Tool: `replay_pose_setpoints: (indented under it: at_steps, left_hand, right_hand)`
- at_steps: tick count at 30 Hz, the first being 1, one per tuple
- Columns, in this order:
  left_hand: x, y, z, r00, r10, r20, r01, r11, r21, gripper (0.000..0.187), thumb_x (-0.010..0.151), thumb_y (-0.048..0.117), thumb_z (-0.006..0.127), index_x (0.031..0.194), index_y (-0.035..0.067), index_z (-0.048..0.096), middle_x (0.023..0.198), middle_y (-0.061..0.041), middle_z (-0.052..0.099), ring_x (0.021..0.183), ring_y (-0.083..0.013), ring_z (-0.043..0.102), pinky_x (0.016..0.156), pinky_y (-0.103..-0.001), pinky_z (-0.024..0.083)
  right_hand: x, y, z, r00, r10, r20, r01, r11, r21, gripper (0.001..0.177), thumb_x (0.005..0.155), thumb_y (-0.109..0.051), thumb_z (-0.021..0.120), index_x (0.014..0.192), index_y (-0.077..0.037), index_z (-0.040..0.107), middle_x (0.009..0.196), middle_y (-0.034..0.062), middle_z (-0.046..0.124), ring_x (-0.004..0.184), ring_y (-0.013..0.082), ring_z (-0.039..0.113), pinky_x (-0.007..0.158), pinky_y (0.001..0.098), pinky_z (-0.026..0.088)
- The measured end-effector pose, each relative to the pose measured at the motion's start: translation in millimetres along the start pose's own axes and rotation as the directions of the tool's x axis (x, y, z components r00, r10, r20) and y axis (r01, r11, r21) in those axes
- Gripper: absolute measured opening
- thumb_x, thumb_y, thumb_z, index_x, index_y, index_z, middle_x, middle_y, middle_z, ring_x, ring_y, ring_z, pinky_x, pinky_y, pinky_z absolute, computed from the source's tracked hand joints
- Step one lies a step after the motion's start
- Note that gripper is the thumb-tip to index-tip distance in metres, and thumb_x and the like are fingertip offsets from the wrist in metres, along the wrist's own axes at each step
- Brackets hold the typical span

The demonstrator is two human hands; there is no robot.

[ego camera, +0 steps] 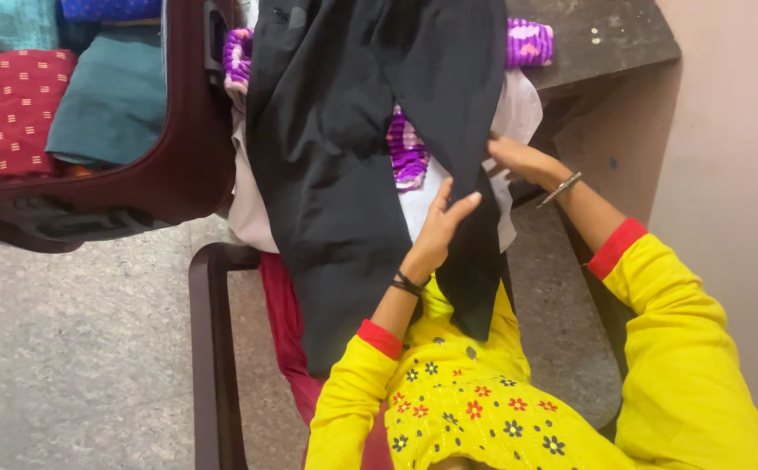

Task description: The person organizes and folds clothes on a table before placing them into a suitcase.

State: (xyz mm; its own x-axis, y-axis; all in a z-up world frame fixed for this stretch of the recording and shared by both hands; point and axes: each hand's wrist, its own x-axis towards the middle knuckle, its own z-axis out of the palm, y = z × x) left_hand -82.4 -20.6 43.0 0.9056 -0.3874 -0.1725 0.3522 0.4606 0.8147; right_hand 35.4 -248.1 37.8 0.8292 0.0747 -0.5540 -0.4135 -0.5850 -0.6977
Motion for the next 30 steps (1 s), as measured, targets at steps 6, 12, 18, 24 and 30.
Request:
replay_pose_setpoints:
  at_steps: [6, 12, 18, 24, 30]
  left_hand:
    - [-30.5, 58.5, 27.4, 0.979, 0.147, 0.142, -0.102, 0.953, -0.286, 0.073, 0.096, 0.018, 0.068, 0.158, 0.001, 0.034, 0.151, -0.011, 0.049, 0.139, -0.0205, 0.048, 0.117, -0.034, 0.038]
    - [-56.6, 86.9, 32.8, 0.919, 0.36, 0.163, -0.355, 0.933, -0.059, 0.074, 0.093, 0.011, 0.076, 0.154, 0.001, 0.036, 0.146, -0.014, 0.053, 0.135, -0.0226, 0.052, 0.118, -0.035, 0.041]
    - [-65.7, 75.9, 41.9, 0.842, 0.425, 0.333, -0.537, 0.723, 0.434, 0.089, 0.085, 0.018, 0.086, 0.155, -0.005, 0.035, 0.156, -0.021, 0.042, 0.149, -0.0299, 0.04, 0.125, -0.038, 0.032]
    - [-86.8, 67.0, 61.6, 0.761, 0.259, 0.595, -0.545, 0.753, 0.369, 0.103, 0.093, 0.025, 0.081, 0.168, -0.003, 0.018, 0.172, -0.024, 0.025, 0.163, -0.0281, 0.024, 0.135, -0.038, 0.023]
    - [-102.5, 40.0, 87.0, 0.743, 0.118, 0.659, -0.54, 0.688, 0.485, 0.113, 0.088, 0.027, 0.083, 0.167, -0.002, 0.007, 0.168, -0.029, 0.026, 0.156, -0.0356, 0.036, 0.126, -0.036, 0.033]
  right_hand:
    - [-43.2, -39.4, 20.6, 0.977, -0.188, 0.105, 0.058, 0.698, 0.714, 0.068, 0.101, -0.059, 0.054, 0.149, -0.011, 0.052, 0.141, 0.0091, 0.062, 0.123, 0.0241, 0.059, 0.104, 0.0378, 0.049]
    - [-123.8, -73.9, -15.7, 0.9, -0.394, -0.187, 0.432, 0.754, 0.495, 0.064, 0.088, -0.023, 0.076, 0.143, -0.018, 0.044, 0.127, 0.0051, 0.058, 0.122, 0.0142, 0.056, 0.102, 0.0352, 0.044]
    - [-224.5, -107.7, -46.2, 0.877, -0.424, -0.225, 0.476, 0.828, 0.297, 0.055, 0.082, -0.006, 0.076, 0.135, -0.006, 0.061, 0.122, 0.0036, 0.065, 0.113, 0.0158, 0.062, 0.098, 0.0309, 0.051]
    - [-291.2, -92.8, -96.8, 0.745, -0.617, -0.252, 0.4, 0.716, -0.572, 0.06, 0.084, -0.016, 0.078, 0.142, -0.015, 0.064, 0.123, 0.0109, 0.065, 0.11, 0.0224, 0.065, 0.095, 0.0338, 0.052]
    - [-280.2, -62.0, -114.3, 0.885, -0.337, -0.321, -0.152, 0.442, -0.884, 0.054, 0.083, -0.031, 0.082, 0.135, -0.023, 0.07, 0.102, 0.0115, 0.073, 0.093, 0.0251, 0.073, 0.083, 0.0334, 0.057]
